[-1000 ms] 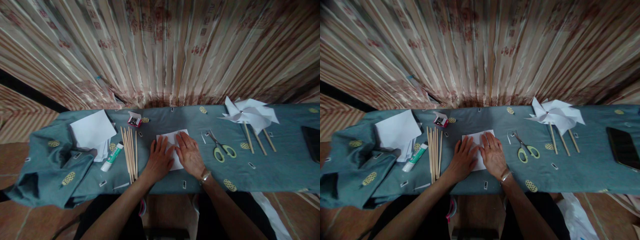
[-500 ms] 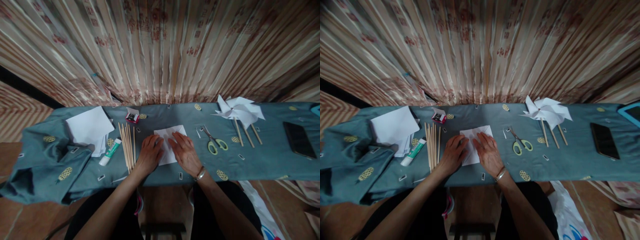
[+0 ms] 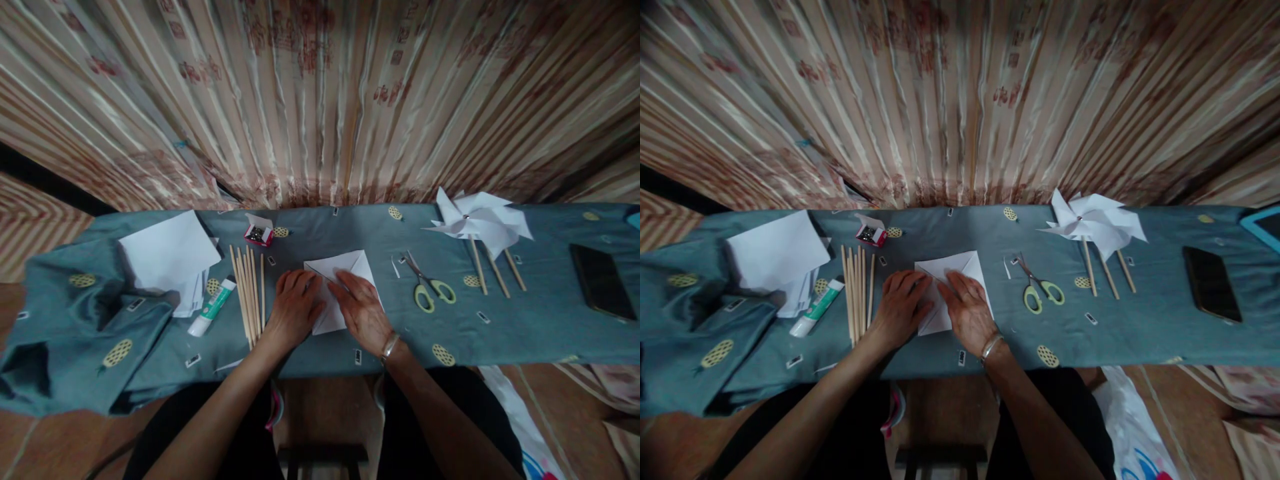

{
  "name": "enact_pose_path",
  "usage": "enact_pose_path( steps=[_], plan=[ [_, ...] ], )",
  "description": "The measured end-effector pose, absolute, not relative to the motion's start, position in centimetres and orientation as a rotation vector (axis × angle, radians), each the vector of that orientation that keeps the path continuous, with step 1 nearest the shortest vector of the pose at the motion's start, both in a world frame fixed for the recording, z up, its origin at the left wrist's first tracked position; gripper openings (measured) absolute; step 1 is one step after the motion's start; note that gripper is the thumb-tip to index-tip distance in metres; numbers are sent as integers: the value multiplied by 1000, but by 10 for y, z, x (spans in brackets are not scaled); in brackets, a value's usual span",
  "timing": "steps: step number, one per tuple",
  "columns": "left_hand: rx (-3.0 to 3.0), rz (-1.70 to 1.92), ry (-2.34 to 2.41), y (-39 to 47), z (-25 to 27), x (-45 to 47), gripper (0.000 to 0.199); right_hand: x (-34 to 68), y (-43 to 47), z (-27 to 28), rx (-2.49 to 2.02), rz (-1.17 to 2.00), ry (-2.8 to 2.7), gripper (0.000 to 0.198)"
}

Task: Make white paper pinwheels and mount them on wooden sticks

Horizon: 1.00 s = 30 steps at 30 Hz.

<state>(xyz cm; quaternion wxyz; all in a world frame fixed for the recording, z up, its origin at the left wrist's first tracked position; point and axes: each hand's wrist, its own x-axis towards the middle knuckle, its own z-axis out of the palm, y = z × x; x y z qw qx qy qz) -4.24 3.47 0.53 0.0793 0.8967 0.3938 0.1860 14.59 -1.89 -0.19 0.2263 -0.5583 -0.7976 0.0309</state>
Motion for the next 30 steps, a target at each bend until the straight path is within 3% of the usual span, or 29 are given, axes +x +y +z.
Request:
enact_pose_path(
  steps=[18, 30],
  plan=[
    [2663, 743, 1283, 53, 13, -50, 34, 145, -18, -3, -1570, 98, -2169, 38],
    [2703, 521, 1113, 42, 2, -43, 35, 146, -19, -4, -1566, 122, -2201, 41]
  ],
)
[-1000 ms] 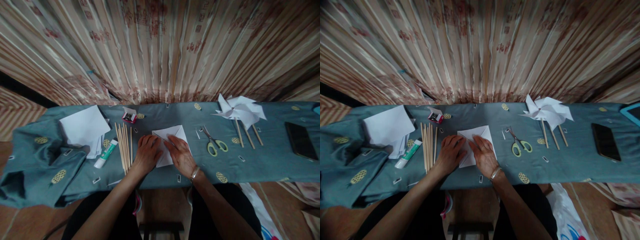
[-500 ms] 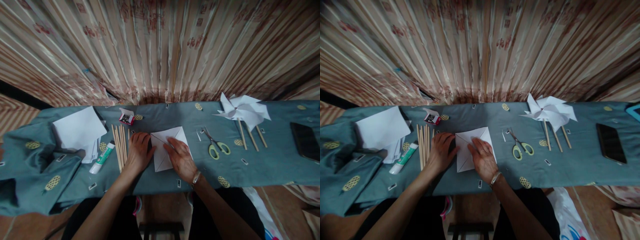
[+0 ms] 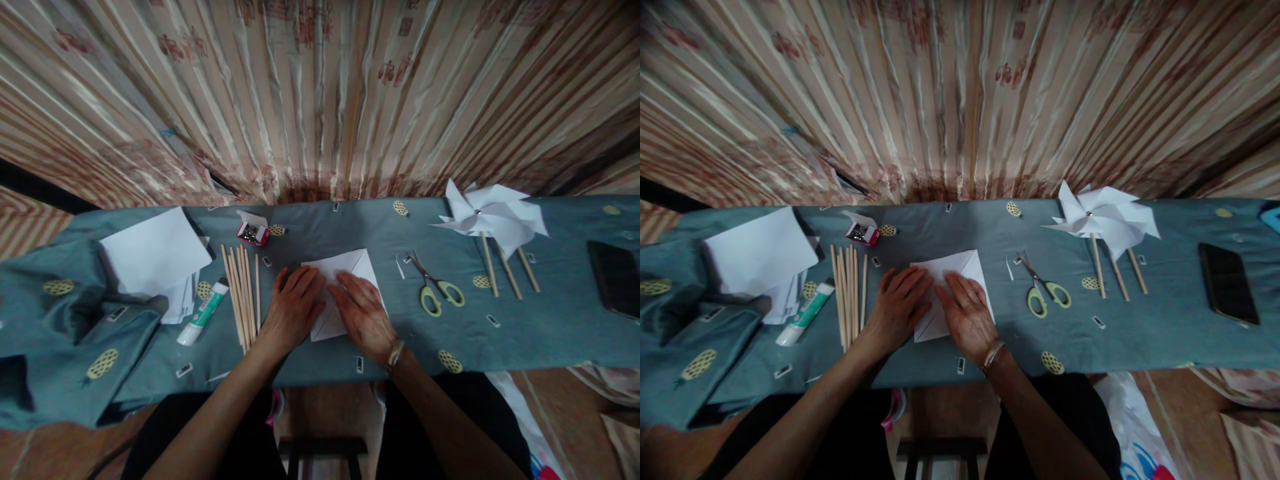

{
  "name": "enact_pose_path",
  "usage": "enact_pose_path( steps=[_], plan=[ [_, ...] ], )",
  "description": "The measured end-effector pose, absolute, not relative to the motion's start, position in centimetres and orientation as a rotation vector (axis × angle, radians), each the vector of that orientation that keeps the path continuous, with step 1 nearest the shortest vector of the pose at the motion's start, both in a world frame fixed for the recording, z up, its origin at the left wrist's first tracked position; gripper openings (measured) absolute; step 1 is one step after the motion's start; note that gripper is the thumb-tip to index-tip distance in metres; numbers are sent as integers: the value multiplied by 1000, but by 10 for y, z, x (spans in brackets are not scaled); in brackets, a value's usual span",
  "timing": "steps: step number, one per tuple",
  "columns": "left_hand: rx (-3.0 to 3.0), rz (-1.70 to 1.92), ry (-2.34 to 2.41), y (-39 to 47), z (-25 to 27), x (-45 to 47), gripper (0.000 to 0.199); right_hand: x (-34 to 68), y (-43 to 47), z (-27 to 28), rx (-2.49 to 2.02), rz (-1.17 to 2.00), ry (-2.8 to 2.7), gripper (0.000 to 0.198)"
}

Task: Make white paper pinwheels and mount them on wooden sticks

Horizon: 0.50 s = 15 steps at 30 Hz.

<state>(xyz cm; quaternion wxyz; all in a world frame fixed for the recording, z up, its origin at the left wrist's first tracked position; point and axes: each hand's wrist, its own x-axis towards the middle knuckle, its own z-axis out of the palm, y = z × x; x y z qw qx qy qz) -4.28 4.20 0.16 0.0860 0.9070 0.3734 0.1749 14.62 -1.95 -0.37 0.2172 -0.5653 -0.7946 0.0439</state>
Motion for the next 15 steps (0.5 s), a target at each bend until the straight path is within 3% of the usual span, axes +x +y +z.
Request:
enact_pose_path(
  steps=[15],
  plan=[
    [2649, 512, 1149, 43, 6, -45, 39, 144, -19, -7, -1581, 94, -2168, 41]
  ],
)
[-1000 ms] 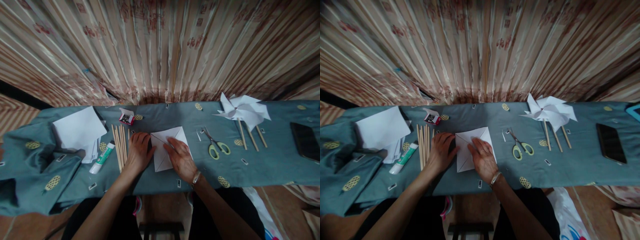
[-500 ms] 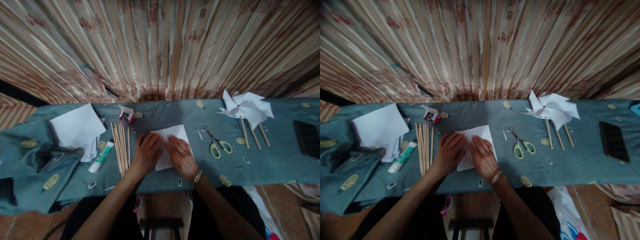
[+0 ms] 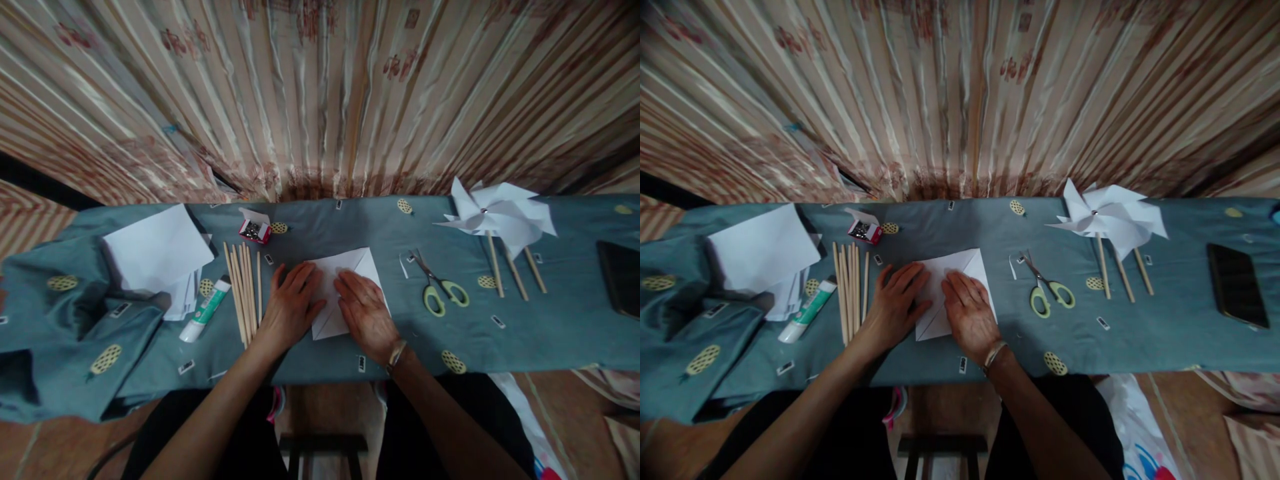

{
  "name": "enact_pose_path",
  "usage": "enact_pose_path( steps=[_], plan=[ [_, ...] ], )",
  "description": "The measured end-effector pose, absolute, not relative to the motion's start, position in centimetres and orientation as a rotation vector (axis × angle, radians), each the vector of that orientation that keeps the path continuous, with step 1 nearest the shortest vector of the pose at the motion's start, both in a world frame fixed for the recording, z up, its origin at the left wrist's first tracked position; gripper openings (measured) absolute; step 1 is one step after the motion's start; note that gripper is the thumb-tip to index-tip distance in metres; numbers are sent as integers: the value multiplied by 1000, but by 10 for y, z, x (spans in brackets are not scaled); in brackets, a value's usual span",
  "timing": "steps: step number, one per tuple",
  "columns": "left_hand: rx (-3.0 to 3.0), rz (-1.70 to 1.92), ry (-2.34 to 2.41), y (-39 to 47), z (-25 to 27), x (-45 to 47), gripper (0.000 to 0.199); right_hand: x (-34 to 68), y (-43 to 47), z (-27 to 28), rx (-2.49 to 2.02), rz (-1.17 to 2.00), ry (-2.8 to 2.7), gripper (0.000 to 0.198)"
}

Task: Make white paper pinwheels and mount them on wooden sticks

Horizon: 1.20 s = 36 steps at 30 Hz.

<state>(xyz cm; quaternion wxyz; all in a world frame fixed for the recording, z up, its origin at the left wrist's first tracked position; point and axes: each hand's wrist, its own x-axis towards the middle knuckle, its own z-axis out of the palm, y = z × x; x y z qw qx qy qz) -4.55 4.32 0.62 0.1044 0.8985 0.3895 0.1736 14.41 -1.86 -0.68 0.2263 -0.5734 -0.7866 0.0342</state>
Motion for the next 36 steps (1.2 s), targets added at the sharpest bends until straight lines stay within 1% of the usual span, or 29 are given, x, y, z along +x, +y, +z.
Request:
enact_pose_path(
  steps=[4, 10, 18, 31, 36],
  plan=[
    [2633, 523, 1163, 45, 5, -47, 39, 145, -18, -7, -1583, 121, -2161, 43],
    [2675, 567, 1176, 51, 6, -49, 33, 145, -18, -5, -1593, 131, -2171, 42],
    [2679, 587, 1259, 56, 7, -52, 30, 145, -18, -5, -1592, 160, -2154, 42],
    [2641, 627, 1307, 54, 2, -50, 38, 145, -18, -5, -1577, 152, -2152, 41],
    [2577, 668, 1393, 54, 9, -52, 41, 144, -19, -7, -1542, 110, -2129, 40]
  ],
)
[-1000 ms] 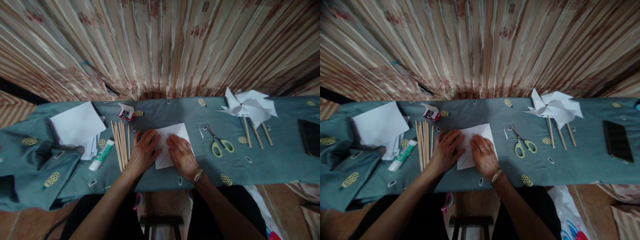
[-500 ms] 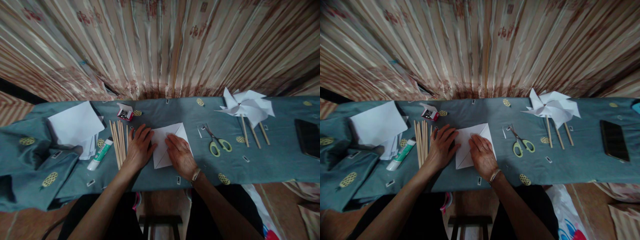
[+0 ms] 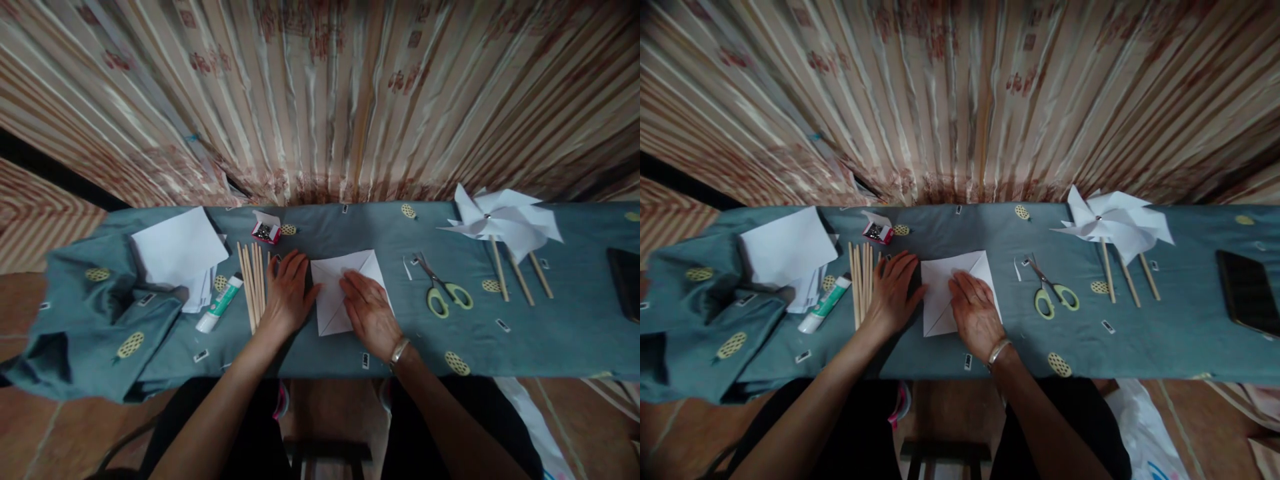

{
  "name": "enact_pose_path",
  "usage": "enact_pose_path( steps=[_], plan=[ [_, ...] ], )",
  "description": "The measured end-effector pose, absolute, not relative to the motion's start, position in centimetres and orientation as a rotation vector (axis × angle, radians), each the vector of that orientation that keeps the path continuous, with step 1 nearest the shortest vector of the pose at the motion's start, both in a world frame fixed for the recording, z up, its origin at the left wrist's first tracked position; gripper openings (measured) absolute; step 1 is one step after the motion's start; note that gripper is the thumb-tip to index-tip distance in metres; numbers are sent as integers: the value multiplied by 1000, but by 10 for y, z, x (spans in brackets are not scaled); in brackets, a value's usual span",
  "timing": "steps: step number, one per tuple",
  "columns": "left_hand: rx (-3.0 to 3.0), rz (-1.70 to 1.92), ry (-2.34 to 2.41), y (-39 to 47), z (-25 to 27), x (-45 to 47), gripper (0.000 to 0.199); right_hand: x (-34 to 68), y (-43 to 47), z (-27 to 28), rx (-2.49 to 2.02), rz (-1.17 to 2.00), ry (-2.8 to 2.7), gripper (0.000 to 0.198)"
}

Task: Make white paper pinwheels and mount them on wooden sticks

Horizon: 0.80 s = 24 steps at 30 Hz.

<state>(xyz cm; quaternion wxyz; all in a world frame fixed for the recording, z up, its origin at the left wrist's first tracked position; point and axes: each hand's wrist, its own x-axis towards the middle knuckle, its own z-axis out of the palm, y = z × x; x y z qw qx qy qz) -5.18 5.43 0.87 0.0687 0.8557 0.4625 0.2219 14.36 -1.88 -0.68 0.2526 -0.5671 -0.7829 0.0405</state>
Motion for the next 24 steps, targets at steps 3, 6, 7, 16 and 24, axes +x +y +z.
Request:
enact_pose_path(
  steps=[3, 6, 7, 16, 24],
  plan=[
    [2547, 709, 1409, 51, 18, -50, 43, 142, -19, -8, -1530, 75, -2111, 41],
    [2526, 714, 1330, 41, 26, -41, 44, 142, -20, -8, -1521, 40, -2092, 43],
    [2516, 698, 1294, 37, 28, -37, 45, 142, -21, -8, -1520, 28, -2083, 43],
    [2414, 726, 968, -9, 39, -7, 44, 146, -29, -11, -1492, 189, -1960, 47],
    [2280, 865, 880, -14, 52, -8, 43, 140, -32, -5, -1690, 345, -1728, 19]
  ],
)
